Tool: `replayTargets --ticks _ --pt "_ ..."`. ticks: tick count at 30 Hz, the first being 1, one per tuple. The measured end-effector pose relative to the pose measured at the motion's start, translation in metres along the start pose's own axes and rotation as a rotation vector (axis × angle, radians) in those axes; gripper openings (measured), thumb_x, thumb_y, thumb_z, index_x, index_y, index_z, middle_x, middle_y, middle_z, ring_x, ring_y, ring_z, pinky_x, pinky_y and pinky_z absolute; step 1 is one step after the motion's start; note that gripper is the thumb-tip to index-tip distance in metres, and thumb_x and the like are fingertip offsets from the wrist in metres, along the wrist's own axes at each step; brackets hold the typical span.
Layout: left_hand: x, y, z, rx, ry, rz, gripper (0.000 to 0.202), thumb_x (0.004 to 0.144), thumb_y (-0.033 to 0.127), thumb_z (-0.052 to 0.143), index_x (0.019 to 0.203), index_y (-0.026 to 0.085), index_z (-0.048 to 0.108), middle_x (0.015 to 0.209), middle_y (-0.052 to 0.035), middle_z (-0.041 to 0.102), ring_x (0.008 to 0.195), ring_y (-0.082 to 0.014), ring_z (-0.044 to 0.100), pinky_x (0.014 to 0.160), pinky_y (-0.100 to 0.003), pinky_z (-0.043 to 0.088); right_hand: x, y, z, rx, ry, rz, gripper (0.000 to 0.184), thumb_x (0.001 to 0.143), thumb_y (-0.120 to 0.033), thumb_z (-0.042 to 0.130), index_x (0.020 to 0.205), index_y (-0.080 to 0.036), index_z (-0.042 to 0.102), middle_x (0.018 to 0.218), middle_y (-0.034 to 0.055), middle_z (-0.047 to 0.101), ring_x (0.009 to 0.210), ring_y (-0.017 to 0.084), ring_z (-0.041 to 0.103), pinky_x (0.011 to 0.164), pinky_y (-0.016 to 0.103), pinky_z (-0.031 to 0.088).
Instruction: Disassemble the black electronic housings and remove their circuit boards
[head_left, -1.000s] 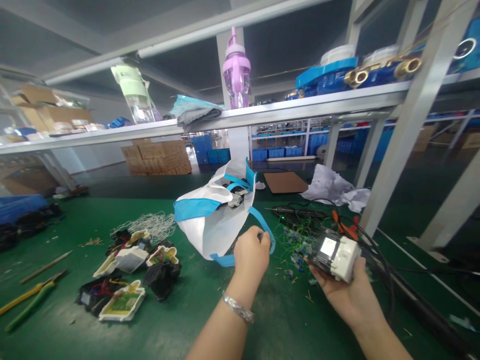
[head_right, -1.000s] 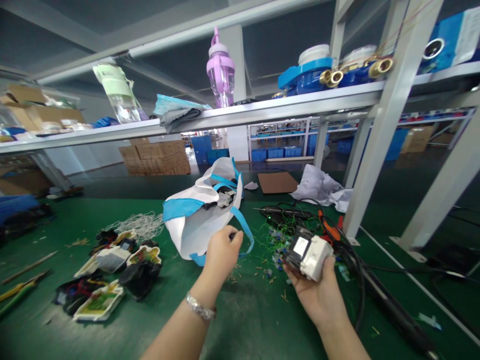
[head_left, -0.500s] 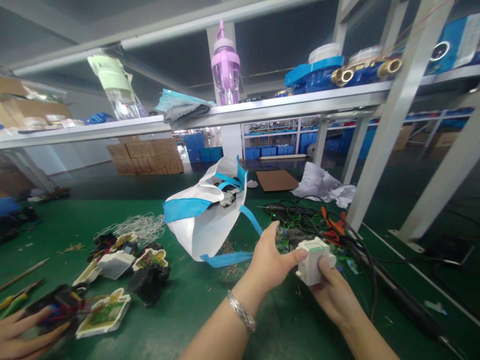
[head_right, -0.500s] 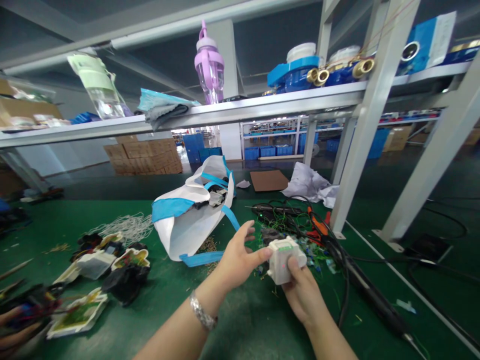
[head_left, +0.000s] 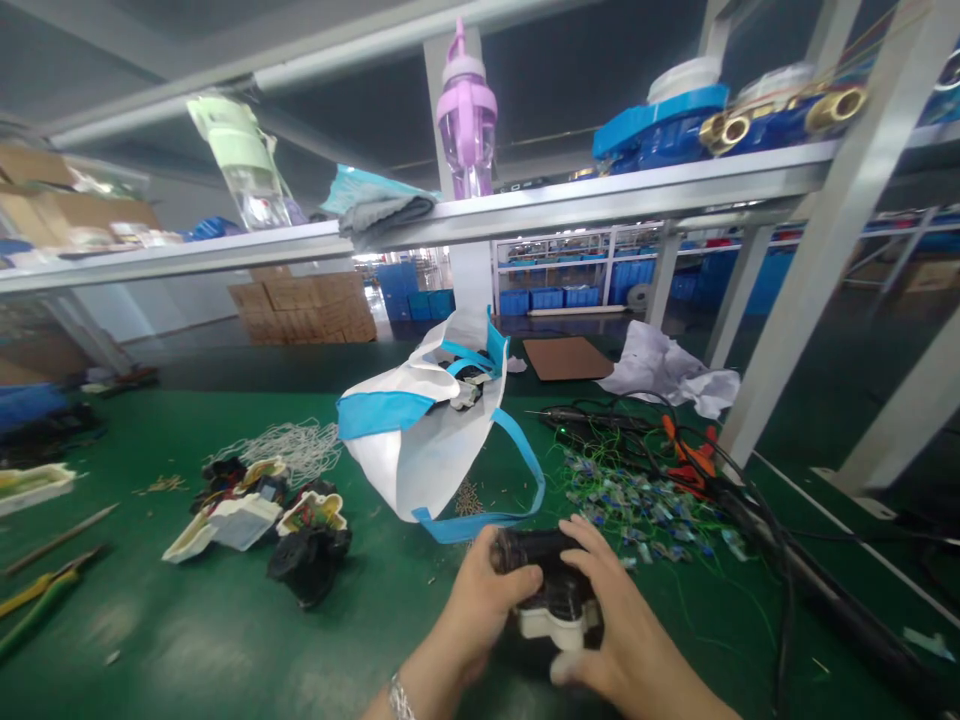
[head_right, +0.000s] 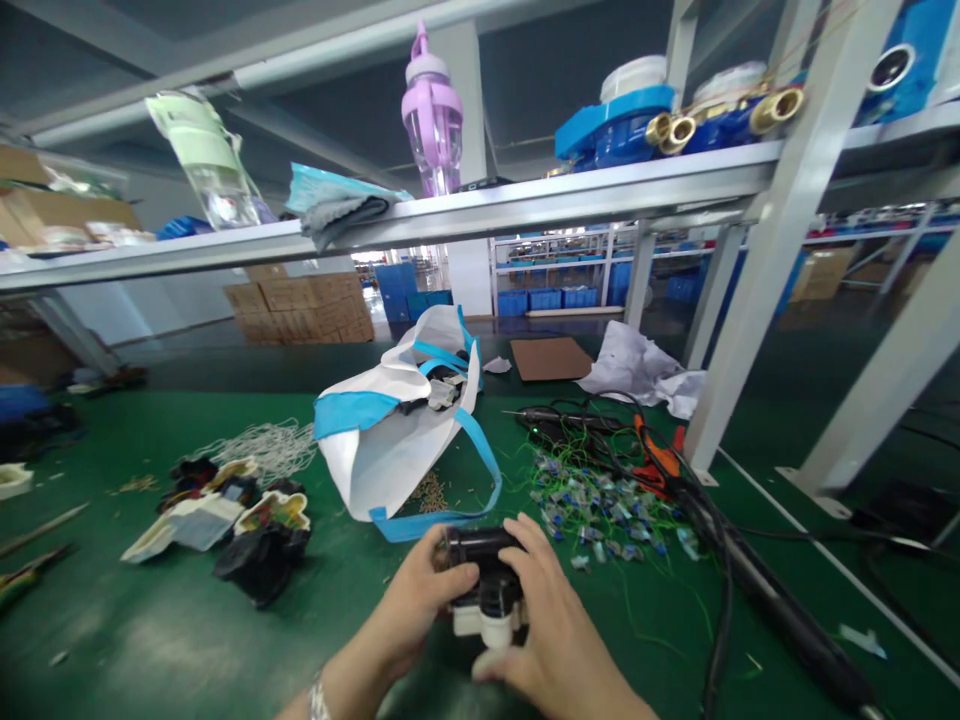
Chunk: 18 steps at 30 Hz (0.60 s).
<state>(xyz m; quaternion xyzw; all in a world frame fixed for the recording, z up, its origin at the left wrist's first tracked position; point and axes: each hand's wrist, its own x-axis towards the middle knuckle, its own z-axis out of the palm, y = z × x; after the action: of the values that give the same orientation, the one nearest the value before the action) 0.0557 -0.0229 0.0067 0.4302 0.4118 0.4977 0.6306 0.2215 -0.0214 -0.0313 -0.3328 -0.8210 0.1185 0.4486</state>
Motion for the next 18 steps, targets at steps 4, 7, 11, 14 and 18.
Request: replayTargets --ticks 4,7,11,14,18 --pt "-0.003 -0.013 -0.020 0.004 -0.099 0.041 0.046 0.053 0.024 0.072 0.084 0.016 0.039 0.074 0.0017 0.052 0.070 -0.0117 0.050 0.063 -0.021 0.038 -0.001 0.007 -0.011 0.134 0.035 0.209 0.069 0.081 -0.064 0.033 0.131 -0.017 0.026 0.132 0.0147 0.026 0.119 0.032 0.028 0.096 0.052 0.026" --pt "-0.008 -0.020 -0.031 0.093 -0.197 0.044 0.042 0.055 0.016 0.068 0.087 0.016 0.041 0.077 0.0020 0.051 0.072 -0.0109 0.048 0.063 -0.020 0.036 0.003 0.022 -0.026 0.096 0.223 0.403 0.063 0.081 -0.060 0.037 0.127 -0.018 0.032 0.128 0.0125 0.033 0.115 0.030 0.035 0.097 0.049 0.027" --pt "-0.013 -0.021 -0.039 0.313 -0.188 0.040 0.040 0.055 0.007 0.061 0.090 0.016 0.046 0.082 0.0021 0.050 0.077 -0.0116 0.046 0.068 -0.020 0.036 0.011 0.053 -0.052 -0.115 0.398 0.710 0.070 0.067 -0.063 0.045 0.119 -0.017 0.040 0.121 0.0122 0.043 0.107 0.032 0.044 0.092 0.048 0.032" --pt "-0.011 -0.020 -0.045 0.423 -0.152 0.065 0.042 0.055 0.007 0.061 0.094 0.016 0.049 0.089 0.0008 0.052 0.085 -0.0144 0.047 0.076 -0.022 0.035 0.016 0.079 -0.073 -0.430 0.367 0.807 0.073 0.063 -0.061 0.041 0.113 -0.009 0.044 0.115 0.0187 0.045 0.103 0.036 0.044 0.091 0.048 0.032" --pt "-0.004 -0.024 -0.055 0.590 -0.038 0.077 0.042 0.054 0.008 0.061 0.094 0.018 0.052 0.094 -0.0008 0.053 0.092 -0.0184 0.046 0.082 -0.026 0.034 0.016 0.105 -0.104 -0.613 0.248 0.812 0.042 0.063 -0.041 0.044 0.090 -0.010 0.050 0.105 0.0228 0.048 0.105 0.036 0.043 0.092 0.040 0.031"
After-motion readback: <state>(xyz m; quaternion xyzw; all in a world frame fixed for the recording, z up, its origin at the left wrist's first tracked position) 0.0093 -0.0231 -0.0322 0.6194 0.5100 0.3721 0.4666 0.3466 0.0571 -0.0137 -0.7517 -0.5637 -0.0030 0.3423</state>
